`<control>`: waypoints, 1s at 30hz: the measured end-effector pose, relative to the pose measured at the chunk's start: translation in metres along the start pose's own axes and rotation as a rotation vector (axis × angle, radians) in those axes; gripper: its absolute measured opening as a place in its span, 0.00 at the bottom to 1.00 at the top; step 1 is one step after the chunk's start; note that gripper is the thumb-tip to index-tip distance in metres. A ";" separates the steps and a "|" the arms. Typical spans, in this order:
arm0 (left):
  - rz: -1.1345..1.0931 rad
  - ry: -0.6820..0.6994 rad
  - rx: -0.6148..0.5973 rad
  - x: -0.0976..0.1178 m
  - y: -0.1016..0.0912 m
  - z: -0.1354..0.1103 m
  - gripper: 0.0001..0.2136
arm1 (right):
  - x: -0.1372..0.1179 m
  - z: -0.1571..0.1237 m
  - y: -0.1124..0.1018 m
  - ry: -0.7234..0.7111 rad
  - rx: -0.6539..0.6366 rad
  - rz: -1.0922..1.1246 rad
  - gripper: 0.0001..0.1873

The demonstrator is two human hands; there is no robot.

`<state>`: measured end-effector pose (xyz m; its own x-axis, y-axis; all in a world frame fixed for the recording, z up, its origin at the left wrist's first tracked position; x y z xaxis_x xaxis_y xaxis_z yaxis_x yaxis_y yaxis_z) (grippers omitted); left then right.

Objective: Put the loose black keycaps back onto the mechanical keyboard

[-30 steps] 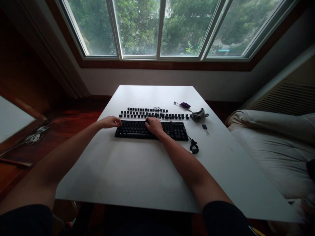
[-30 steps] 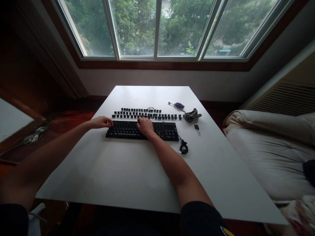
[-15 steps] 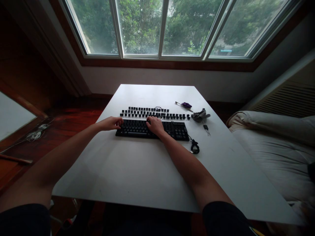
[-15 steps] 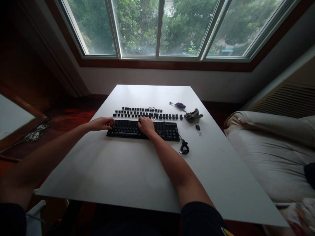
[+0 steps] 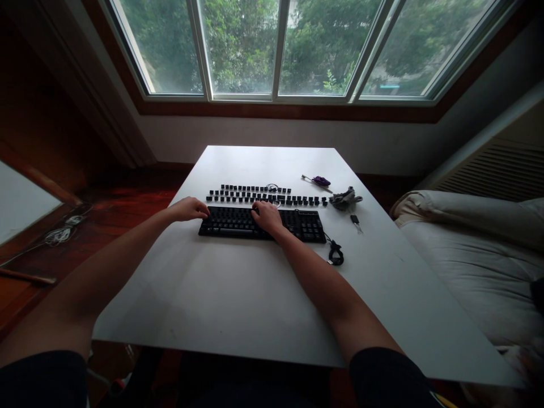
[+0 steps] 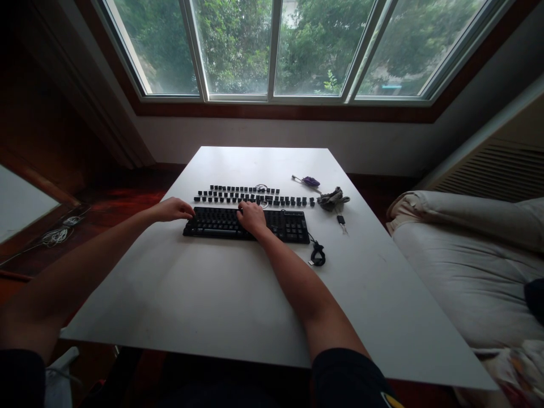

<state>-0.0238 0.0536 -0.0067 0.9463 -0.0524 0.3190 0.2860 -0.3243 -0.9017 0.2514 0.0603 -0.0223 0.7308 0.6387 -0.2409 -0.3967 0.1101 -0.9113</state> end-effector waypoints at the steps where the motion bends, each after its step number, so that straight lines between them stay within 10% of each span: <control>1: 0.008 0.002 -0.003 0.001 0.001 0.000 0.16 | 0.000 0.000 0.000 0.002 -0.002 -0.001 0.11; 20: -0.249 -0.066 -0.138 -0.016 0.015 0.006 0.23 | 0.000 0.000 0.000 0.013 -0.018 0.009 0.11; 30: -0.044 -0.060 -0.013 -0.003 0.006 0.004 0.19 | 0.000 0.001 0.000 -0.002 0.009 0.012 0.10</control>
<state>-0.0245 0.0562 -0.0140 0.9403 0.0192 0.3398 0.3261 -0.3368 -0.8833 0.2511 0.0608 -0.0221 0.7248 0.6416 -0.2511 -0.4105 0.1095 -0.9052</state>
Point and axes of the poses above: each hand's wrist, its own z-axis towards the middle knuckle, its own y-axis out of the palm, x = y × z, the point moved 9 cm from there along z, towards the middle knuckle, and after that the axes turned 15 degrees about -y, right-handed, at the moved point
